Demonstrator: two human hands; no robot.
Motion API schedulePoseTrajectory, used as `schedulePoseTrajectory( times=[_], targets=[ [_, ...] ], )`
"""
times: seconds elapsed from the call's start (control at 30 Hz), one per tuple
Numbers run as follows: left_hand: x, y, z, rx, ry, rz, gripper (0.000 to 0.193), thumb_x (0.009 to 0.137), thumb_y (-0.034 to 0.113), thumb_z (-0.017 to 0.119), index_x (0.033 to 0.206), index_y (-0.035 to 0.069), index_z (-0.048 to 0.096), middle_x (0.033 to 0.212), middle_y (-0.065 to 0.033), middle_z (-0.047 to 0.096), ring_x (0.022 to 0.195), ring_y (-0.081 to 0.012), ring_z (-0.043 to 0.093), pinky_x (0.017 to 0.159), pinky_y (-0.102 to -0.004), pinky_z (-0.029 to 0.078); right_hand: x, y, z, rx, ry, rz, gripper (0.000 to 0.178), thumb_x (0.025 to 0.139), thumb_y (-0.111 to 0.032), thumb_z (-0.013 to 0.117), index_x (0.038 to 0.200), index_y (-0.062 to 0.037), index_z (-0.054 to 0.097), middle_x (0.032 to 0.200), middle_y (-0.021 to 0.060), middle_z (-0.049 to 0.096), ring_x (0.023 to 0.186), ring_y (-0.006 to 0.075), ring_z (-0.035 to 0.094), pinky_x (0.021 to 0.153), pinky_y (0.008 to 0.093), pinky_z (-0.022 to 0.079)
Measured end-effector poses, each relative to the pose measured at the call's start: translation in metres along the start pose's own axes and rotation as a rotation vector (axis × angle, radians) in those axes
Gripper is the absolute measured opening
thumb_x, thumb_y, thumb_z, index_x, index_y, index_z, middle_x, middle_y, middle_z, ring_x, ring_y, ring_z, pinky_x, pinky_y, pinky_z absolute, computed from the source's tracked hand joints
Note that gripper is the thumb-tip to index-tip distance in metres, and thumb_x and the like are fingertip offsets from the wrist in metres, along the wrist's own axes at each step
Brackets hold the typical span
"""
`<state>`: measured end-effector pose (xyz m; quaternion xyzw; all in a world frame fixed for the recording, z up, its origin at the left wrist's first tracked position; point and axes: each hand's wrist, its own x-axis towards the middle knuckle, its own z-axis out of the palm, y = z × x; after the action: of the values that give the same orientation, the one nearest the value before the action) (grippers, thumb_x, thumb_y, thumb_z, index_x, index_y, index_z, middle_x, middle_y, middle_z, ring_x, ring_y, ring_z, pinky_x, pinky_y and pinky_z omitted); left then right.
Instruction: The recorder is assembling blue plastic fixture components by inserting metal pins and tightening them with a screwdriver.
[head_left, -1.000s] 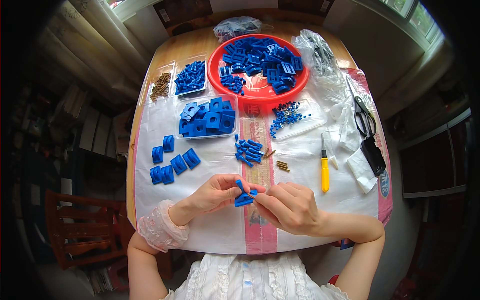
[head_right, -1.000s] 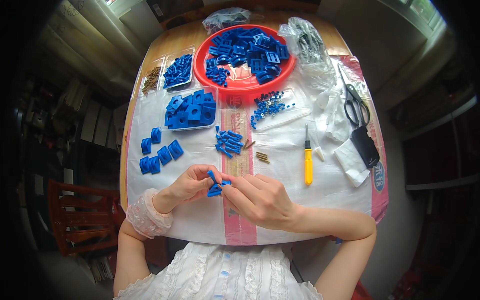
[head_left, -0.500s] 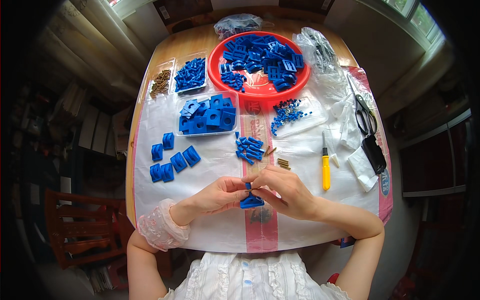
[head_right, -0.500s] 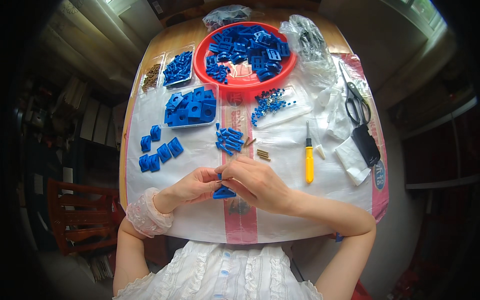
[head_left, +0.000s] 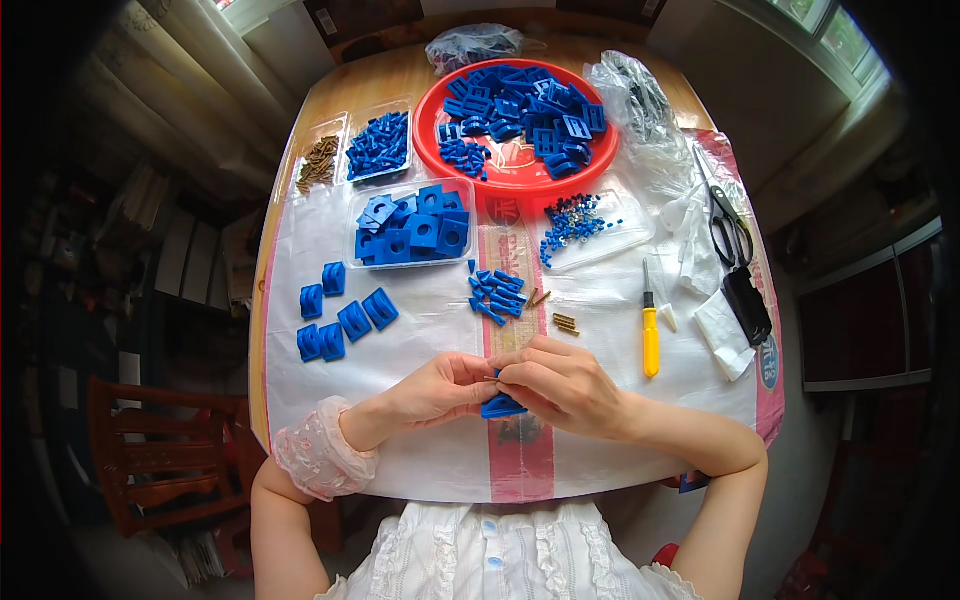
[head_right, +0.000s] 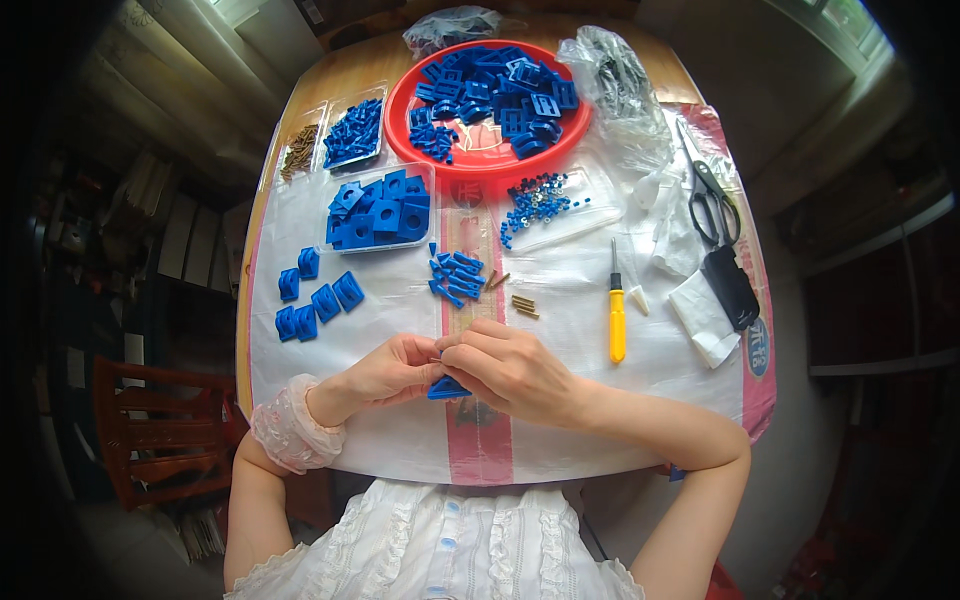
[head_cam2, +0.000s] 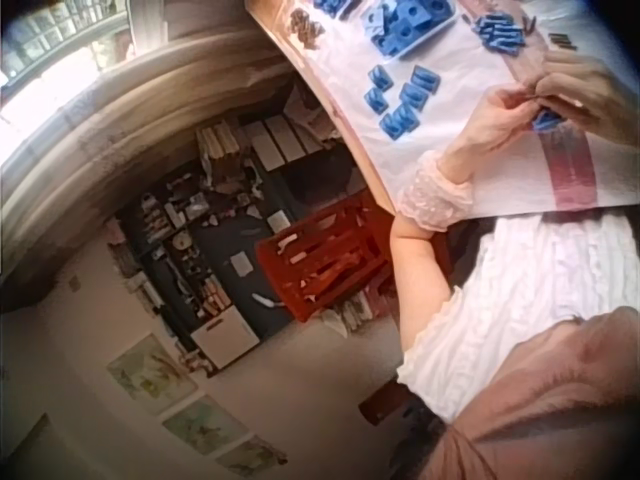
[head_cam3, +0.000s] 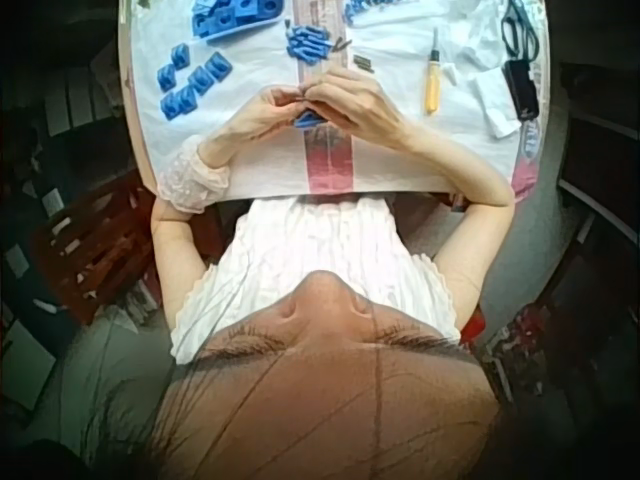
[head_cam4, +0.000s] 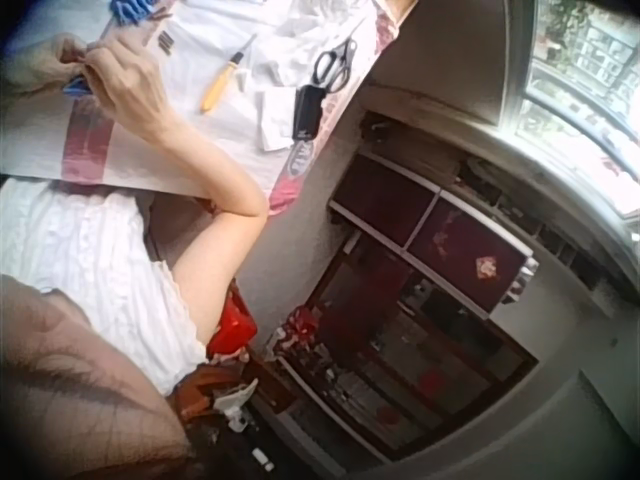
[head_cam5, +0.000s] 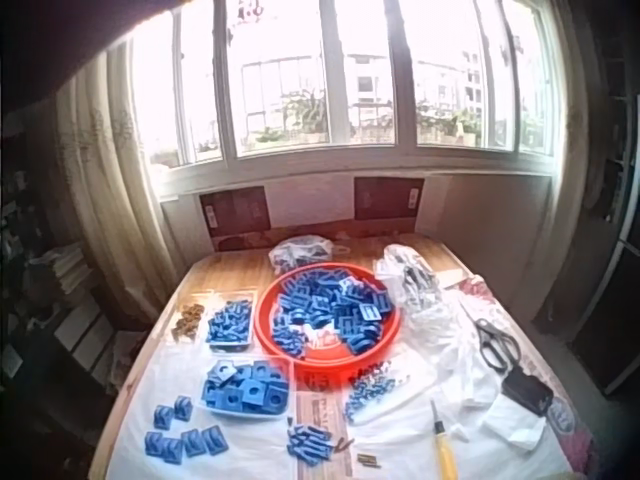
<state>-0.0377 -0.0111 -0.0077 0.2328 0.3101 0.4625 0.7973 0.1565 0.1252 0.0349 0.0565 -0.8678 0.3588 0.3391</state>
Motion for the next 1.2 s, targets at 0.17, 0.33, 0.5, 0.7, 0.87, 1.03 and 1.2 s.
schedulePoseTrajectory(
  times=[0.17,0.33,0.5,0.7,0.87,1.03,1.2],
  targets=[
    [0.002,0.004,0.011,0.009,0.019,0.020,0.037,0.106,0.014,0.059,0.139,-0.002,0.054,0.130,-0.0096,0.065,0.120,-0.0176,0.065,0.106,-0.0370,0.056,0.000,0.001,0.000,0.022,0.002,0.060,0.017,0.085,0.002,0.074,0.098,-0.0008,0.062,0.090,0.0108,0.063,0.083,0.0292,0.064,0.071,0.0385,0.053],
    [0.005,0.003,0.011,-0.024,0.072,-0.015,0.036,0.107,0.016,0.058,0.139,0.001,0.051,0.133,-0.0078,0.063,0.123,-0.0154,0.063,0.109,-0.0363,0.053,0.001,-0.004,-0.002,0.216,0.011,0.304,0.016,0.087,0.003,0.073,0.099,-0.0018,0.063,0.090,0.0099,0.063,0.079,0.0258,0.066,0.063,0.0343,0.053],
    [0.001,0.006,0.005,-0.051,0.097,-0.053,0.050,0.105,0.019,0.062,0.148,-0.002,0.045,0.141,-0.0118,0.059,0.131,-0.0176,0.058,0.116,-0.0382,0.046,0.001,0.000,-0.005,0.184,0.043,0.298,0.015,0.088,0.003,0.074,0.098,-0.0018,0.065,0.090,0.0085,0.064,0.075,0.0219,0.066,0.060,0.0323,0.053],
    [-0.001,0.018,0.011,-0.080,-0.043,-0.016,0.056,0.102,0.017,0.067,0.147,-0.006,0.044,0.143,-0.0161,0.057,0.133,-0.0226,0.058,0.118,-0.0362,0.045,0.001,0.003,-0.006,0.205,0.045,0.320,0.015,0.087,0.003,0.075,0.098,-0.0017,0.067,0.090,0.0080,0.065,0.075,0.0200,0.066,0.060,0.0314,0.052],
    [-0.001,0.020,0.011,-0.055,-0.038,-0.064,0.057,0.101,0.013,0.068,0.148,-0.007,0.043,0.145,-0.0174,0.055,0.135,-0.0251,0.057,0.119,-0.0384,0.043,0.004,0.000,-0.007,0.179,0.048,0.343,0.015,0.085,0.008,0.075,0.096,-0.0004,0.070,0.088,0.0075,0.068,0.074,0.0164,0.069,0.065,0.0275,0.056],
    [-0.001,0.019,0.012,-0.021,-0.006,-0.070,0.059,0.099,0.013,0.069,0.149,-0.006,0.044,0.142,-0.0153,0.058,0.131,-0.0225,0.059,0.118,-0.0400,0.044,0.004,-0.001,-0.006,0.187,0.062,0.351,0.014,0.085,0.007,0.076,0.095,-0.0004,0.070,0.087,0.0074,0.068,0.073,0.0162,0.068,0.063,0.0274,0.055],
    [-0.002,0.013,0.007,-0.025,0.047,-0.087,0.064,0.097,0.018,0.073,0.149,-0.003,0.043,0.141,-0.0123,0.059,0.131,-0.0200,0.059,0.117,-0.0420,0.045,0.004,-0.002,-0.004,0.182,0.056,0.340,0.014,0.085,0.006,0.076,0.096,-0.0005,0.070,0.087,0.0074,0.068,0.072,0.0157,0.067,0.061,0.0276,0.053]
  ],
)
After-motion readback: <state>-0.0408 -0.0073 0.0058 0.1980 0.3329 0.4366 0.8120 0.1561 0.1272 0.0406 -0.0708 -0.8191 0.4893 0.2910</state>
